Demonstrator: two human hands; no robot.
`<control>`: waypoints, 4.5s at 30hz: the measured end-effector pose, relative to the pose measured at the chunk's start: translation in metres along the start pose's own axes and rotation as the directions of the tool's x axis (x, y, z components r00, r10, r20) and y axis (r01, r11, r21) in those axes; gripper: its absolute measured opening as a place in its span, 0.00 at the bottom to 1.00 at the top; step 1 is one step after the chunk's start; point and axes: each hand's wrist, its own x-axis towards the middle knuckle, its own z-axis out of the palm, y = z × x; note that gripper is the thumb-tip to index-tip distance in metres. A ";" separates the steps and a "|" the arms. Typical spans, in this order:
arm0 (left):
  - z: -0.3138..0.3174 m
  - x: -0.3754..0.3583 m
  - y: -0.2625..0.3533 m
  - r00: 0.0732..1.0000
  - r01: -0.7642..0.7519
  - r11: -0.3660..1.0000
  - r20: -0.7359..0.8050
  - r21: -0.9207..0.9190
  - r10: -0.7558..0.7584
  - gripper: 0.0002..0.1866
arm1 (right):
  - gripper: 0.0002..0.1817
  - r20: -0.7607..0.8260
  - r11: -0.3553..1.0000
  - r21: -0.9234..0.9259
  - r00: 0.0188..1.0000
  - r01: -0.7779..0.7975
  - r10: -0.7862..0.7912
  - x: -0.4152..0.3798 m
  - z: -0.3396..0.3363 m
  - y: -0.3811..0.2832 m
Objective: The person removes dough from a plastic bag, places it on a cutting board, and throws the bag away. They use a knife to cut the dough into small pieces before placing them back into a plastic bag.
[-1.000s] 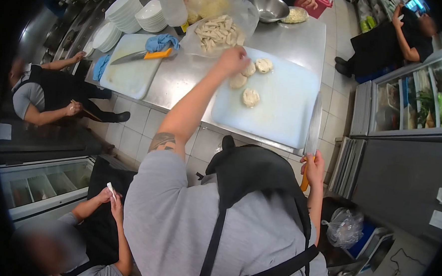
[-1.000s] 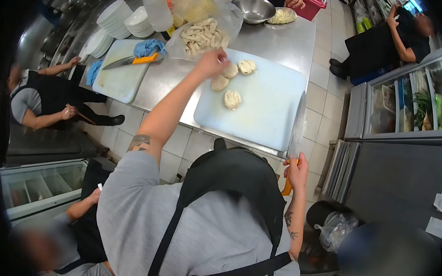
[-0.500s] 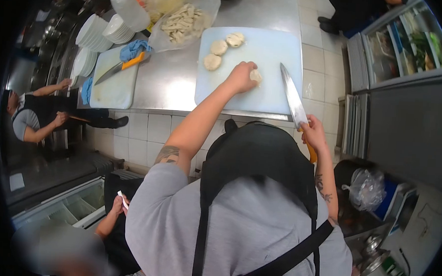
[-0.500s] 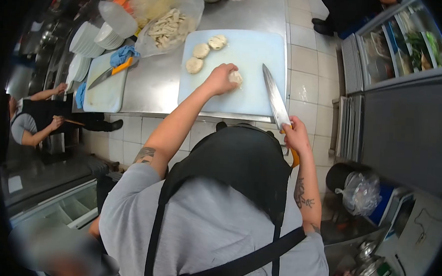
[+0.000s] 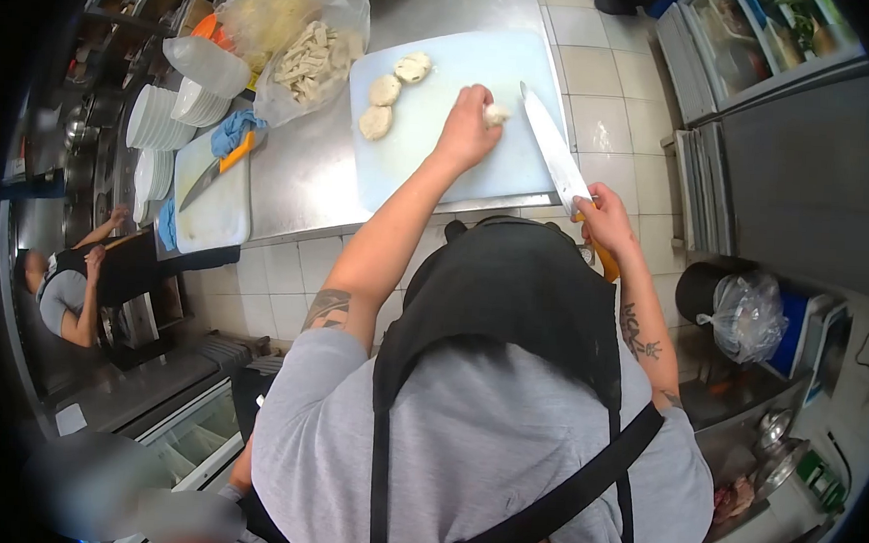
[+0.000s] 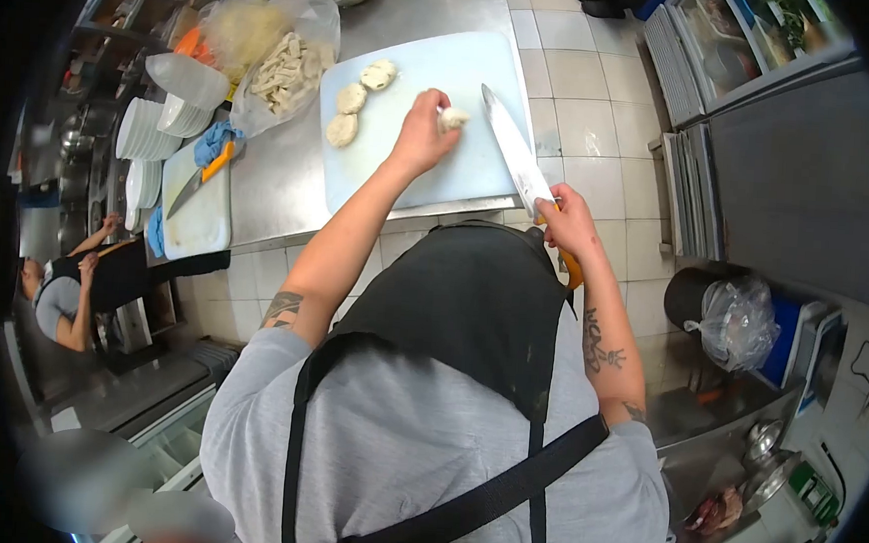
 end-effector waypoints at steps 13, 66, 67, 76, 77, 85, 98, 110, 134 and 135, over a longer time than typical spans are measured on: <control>0.011 -0.039 -0.011 0.977 -0.207 0.974 0.071 0.094 0.201 0.28 | 0.38 0.086 1.000 0.000 0.996 -0.016 0.016 -0.014 -0.002 -0.025; -0.042 -0.012 -0.005 0.827 -0.525 0.733 0.463 0.433 0.319 0.24 | 0.08 0.239 0.248 -0.913 0.919 0.322 -0.314 0.027 0.083 -0.121; -0.043 -0.007 -0.004 0.813 -0.517 0.753 0.509 0.407 0.284 0.22 | 0.08 0.271 0.221 -0.914 0.918 0.340 -0.290 0.027 0.082 -0.123; -0.038 -0.001 -0.011 0.793 -0.548 0.771 0.495 0.325 0.355 0.12 | 0.08 0.300 0.233 -0.914 0.940 0.332 -0.162 0.040 0.084 -0.120; -0.037 -0.001 -0.011 0.796 -0.544 0.772 0.494 0.330 0.350 0.11 | 0.08 0.295 0.247 -0.913 0.944 0.324 -0.147 0.043 0.085 -0.117; 0.003 -0.009 -0.040 0.795 -0.577 0.779 0.391 0.248 0.464 0.10 | 0.17 0.249 0.271 -0.917 0.950 0.293 -0.186 0.057 0.086 -0.085; -0.070 -0.004 -0.010 0.953 -0.296 0.955 0.052 -0.016 0.297 0.20 | 0.12 0.300 0.236 -0.897 0.906 0.375 -0.299 0.035 0.048 -0.083; 0.000 0.002 -0.078 0.981 0.124 0.949 0.109 0.290 -0.161 0.27 | 0.14 0.146 0.681 -0.652 0.936 0.334 -0.320 0.033 -0.014 -0.038; -0.003 -0.035 -0.036 0.983 0.183 0.973 -0.016 0.143 -0.182 0.21 | 0.29 0.298 0.518 -0.636 0.800 0.573 -0.520 0.070 0.057 -0.039; -0.005 -0.037 -0.034 0.982 0.187 0.970 -0.012 0.157 -0.187 0.22 | 0.29 0.314 0.508 -0.625 0.787 0.593 -0.532 0.058 0.062 -0.050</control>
